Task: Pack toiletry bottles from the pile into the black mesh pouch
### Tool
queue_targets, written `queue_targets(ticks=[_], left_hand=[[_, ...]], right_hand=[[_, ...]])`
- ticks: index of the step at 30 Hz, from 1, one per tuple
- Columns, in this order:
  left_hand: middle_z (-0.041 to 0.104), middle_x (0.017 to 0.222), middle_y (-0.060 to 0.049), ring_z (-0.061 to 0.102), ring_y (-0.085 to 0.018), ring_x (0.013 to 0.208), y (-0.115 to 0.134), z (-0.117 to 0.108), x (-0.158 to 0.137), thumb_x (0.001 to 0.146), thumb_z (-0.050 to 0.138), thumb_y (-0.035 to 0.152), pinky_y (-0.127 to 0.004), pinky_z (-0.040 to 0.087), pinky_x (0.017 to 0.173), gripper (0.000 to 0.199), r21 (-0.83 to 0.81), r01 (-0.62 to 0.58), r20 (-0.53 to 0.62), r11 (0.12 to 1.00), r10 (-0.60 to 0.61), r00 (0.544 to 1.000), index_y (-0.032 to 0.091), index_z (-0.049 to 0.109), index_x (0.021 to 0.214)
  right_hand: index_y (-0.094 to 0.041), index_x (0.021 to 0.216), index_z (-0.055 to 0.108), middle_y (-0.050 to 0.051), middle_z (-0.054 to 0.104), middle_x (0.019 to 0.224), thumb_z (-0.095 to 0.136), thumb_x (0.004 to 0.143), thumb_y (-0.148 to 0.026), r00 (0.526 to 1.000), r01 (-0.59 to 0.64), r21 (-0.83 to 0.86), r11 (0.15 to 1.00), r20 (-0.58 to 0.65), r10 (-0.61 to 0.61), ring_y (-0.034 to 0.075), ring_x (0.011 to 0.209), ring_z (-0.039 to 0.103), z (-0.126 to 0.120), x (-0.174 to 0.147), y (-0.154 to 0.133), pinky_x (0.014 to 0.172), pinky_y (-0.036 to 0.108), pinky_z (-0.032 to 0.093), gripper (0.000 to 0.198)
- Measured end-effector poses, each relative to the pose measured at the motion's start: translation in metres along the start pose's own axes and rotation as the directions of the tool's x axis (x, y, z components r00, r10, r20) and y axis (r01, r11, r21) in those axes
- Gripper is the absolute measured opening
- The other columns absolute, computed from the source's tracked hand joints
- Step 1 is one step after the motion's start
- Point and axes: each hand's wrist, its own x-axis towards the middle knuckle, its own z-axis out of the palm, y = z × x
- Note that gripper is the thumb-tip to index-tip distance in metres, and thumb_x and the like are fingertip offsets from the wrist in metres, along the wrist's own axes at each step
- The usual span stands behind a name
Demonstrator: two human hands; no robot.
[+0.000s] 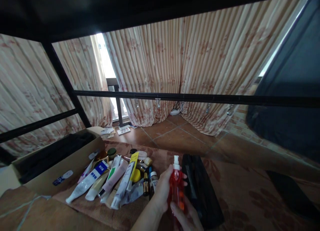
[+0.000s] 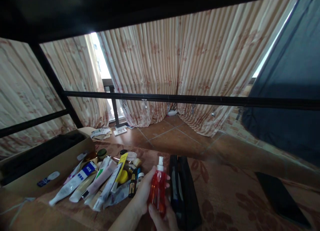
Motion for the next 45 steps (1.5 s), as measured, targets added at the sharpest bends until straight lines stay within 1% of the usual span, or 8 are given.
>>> queue_targets(ticks=[3,9,15,22,31,37,42,45], left_hand=[[0.074,0.083,-0.01,0.066,-0.018,0.061,-0.002,-0.004,0.001,0.078,0.058,0.065,-0.024,0.044,0.051,0.059,0.067,-0.046,-0.03,0.997,0.048,0.998,0.012,0.064,0.103],[0.073,0.086,-0.007,0.067,-0.019,0.068,0.001,-0.007,-0.006,0.075,0.061,0.067,-0.024,0.044,0.056,0.058,0.213,-0.165,-0.079,0.963,0.185,0.979,0.016,0.064,0.102],[0.073,0.092,-0.008,0.067,-0.019,0.072,0.007,-0.009,-0.009,0.076,0.06,0.066,-0.026,0.045,0.061,0.061,0.135,-0.245,-0.095,0.96,0.259,0.961,0.015,0.066,0.109],[0.071,0.078,-0.009,0.065,-0.019,0.069,0.009,-0.01,-0.003,0.077,0.055,0.069,-0.027,0.044,0.064,0.062,0.016,-0.243,-0.029,0.97,0.244,0.969,0.011,0.068,0.097],[0.067,0.066,-0.006,0.063,-0.019,0.065,0.01,-0.011,-0.002,0.078,0.058,0.06,-0.026,0.042,0.059,0.052,-0.078,-0.218,-0.064,0.973,0.213,0.975,0.01,0.068,0.091],[0.069,0.073,-0.008,0.064,-0.019,0.07,0.014,-0.011,-0.004,0.081,0.057,0.059,-0.027,0.046,0.065,0.053,-0.152,-0.178,-0.01,0.972,0.178,0.984,0.01,0.068,0.098],[0.07,0.08,-0.01,0.066,-0.021,0.074,0.02,-0.014,-0.004,0.084,0.049,0.066,-0.029,0.049,0.067,0.061,-0.276,-0.055,0.089,0.959,0.083,0.993,0.011,0.066,0.105],[0.07,0.083,-0.011,0.066,-0.021,0.077,0.023,-0.015,-0.004,0.087,0.046,0.063,-0.029,0.049,0.067,0.058,-0.312,-0.022,0.094,0.95,0.053,0.994,0.011,0.066,0.102]], right_hand=[[-0.021,0.119,0.062,0.005,0.069,0.07,0.075,0.061,-0.063,0.998,-0.012,-0.017,1.0,0.061,0.013,0.016,0.043,0.055,0.006,-0.001,0.004,0.04,0.027,0.042,0.072],[-0.02,0.128,0.052,0.004,0.07,0.076,0.074,0.061,-0.061,0.997,0.04,-0.05,0.998,0.062,-0.037,0.015,0.043,0.054,0.014,-0.003,0.008,0.039,0.026,0.04,0.082],[-0.017,0.13,0.046,0.006,0.072,0.08,0.069,0.064,-0.063,0.995,0.091,-0.175,0.98,0.043,-0.085,0.016,0.045,0.056,0.011,0.003,0.021,0.042,0.028,0.043,0.083],[-0.014,0.132,0.042,0.012,0.074,0.088,0.068,0.06,-0.068,0.999,0.035,-0.199,0.979,-0.012,-0.038,0.026,0.066,0.068,0.009,0.006,0.028,0.05,0.032,0.05,0.094],[-0.019,0.133,0.048,0.005,0.072,0.076,0.075,0.056,-0.064,1.0,-0.006,-0.091,0.996,0.008,0.007,0.024,0.064,0.066,0.01,0.006,0.03,0.049,0.029,0.048,0.093],[-0.018,0.124,0.051,0.004,0.07,0.076,0.075,0.059,-0.061,0.999,0.015,-0.017,1.0,0.036,-0.014,0.015,0.05,0.057,0.014,0.005,0.029,0.04,0.024,0.041,0.082],[-0.021,0.116,0.061,0.002,0.068,0.075,0.079,0.058,-0.058,0.996,-0.09,0.036,0.995,0.013,0.09,0.013,0.045,0.054,0.01,-0.003,0.016,0.042,0.026,0.044,0.071],[-0.019,0.108,0.066,0.002,0.066,0.07,0.078,0.059,-0.059,0.993,-0.106,0.037,0.994,0.055,0.104,0.013,0.044,0.052,0.007,-0.007,0.009,0.042,0.026,0.044,0.065]])
